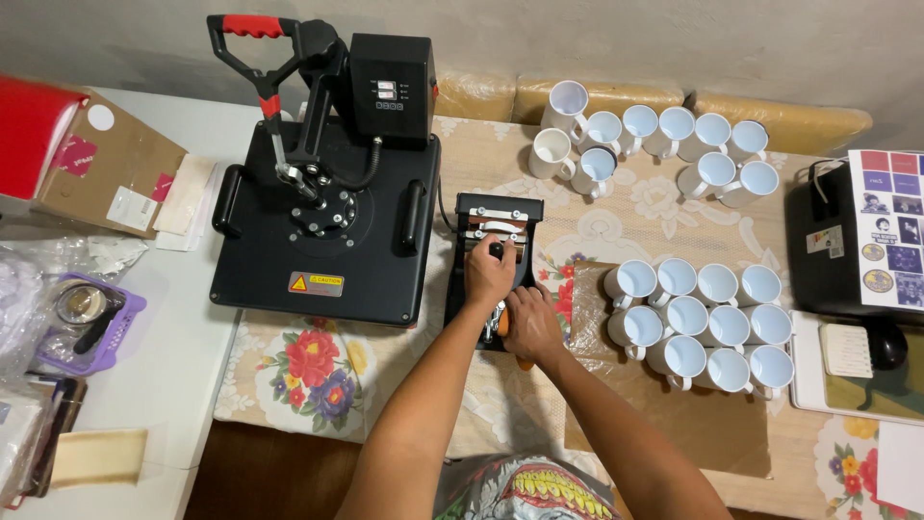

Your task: Preparing and heat pressing designs onto ceramic mugs

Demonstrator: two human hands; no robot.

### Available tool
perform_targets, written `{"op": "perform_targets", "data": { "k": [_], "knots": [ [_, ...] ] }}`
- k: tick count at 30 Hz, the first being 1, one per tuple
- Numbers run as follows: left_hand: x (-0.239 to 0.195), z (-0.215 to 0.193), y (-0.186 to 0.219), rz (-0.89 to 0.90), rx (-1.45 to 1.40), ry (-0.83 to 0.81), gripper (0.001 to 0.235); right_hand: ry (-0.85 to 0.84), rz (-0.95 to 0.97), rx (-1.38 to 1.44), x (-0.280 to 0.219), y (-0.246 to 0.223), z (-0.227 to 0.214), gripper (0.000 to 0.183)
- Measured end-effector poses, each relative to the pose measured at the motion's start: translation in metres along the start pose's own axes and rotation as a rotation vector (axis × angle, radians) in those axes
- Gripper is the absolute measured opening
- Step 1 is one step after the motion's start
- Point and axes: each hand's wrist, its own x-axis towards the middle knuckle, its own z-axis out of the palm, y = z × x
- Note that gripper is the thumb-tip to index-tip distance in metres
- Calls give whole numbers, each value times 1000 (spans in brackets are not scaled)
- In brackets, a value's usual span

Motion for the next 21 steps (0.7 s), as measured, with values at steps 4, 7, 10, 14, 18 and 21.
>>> {"op": "perform_targets", "data": {
  "k": [4,7,10,14,18,21],
  "knots": [
    [2,4,-8,5,9,-2,38,15,-4,-10,1,-1,-2,57],
    [0,3,-5,-1,7,-10,38,-11,0,-20,0,0,1,60],
    [-6,-5,11,-16,-3,-14,38,-6,-8,-23,0,1,-1,61],
    [-2,0,0,-20,-11,-10,38,28,-12,-19,-1,0,-2,59],
    [-2,-1,2,-13,-11,-5,39,29,-14,-11,-1,-1,-3,57],
    [1,4,-5,-8,-11,0,39,15,-12,-24,-1,-1,-5,59]
  ]
}}
